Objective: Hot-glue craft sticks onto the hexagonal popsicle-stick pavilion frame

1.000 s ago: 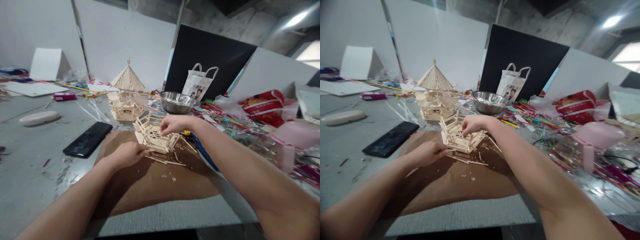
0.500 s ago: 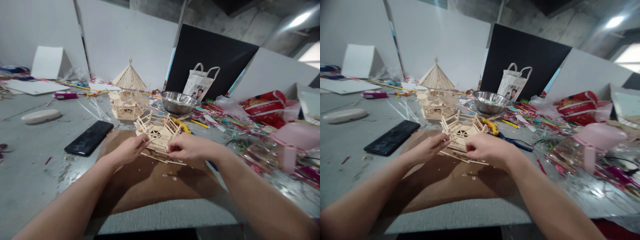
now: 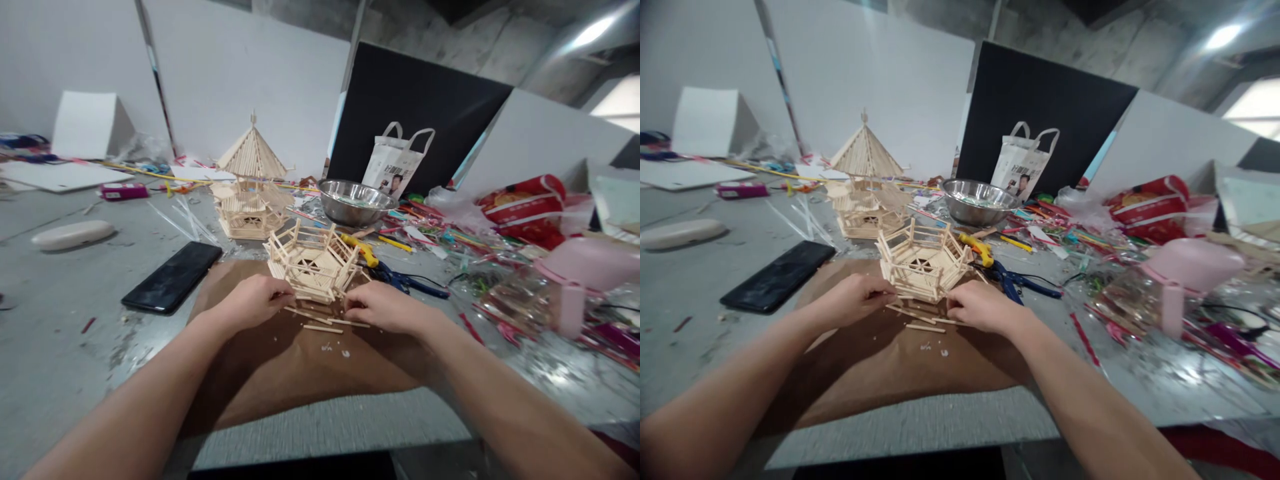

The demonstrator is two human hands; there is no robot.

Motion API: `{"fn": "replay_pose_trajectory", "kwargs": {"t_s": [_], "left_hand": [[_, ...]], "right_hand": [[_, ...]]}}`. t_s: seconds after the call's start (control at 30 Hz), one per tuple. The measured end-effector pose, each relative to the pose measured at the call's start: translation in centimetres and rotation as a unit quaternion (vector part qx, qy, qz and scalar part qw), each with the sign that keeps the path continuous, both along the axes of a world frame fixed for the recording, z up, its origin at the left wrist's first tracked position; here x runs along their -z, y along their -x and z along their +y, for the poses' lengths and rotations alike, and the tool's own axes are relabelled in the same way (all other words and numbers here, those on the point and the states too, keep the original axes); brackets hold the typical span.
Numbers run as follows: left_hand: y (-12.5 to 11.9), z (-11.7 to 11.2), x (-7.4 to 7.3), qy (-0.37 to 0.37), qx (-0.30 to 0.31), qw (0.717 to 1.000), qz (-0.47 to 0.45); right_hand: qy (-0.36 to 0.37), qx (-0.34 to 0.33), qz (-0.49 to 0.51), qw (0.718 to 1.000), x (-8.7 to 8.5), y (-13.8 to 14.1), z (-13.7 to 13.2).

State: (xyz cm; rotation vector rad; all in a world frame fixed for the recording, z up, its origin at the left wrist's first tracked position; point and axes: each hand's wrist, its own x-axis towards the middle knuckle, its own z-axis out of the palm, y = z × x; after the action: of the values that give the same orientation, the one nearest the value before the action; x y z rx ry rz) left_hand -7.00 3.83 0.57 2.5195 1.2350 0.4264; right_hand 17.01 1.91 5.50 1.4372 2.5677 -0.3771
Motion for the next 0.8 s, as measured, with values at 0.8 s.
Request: {"fn": "replay_pose_trajectory", "kwargs": {"t_s": [0.8], "left_hand": [[-0.7, -1.4, -0.6, -0.005, -0.007, 1.0, 0.004]], "right_hand": [[-0.028, -0.018, 0.146, 0.989, -6.2, 4.5, 4.9]]}}
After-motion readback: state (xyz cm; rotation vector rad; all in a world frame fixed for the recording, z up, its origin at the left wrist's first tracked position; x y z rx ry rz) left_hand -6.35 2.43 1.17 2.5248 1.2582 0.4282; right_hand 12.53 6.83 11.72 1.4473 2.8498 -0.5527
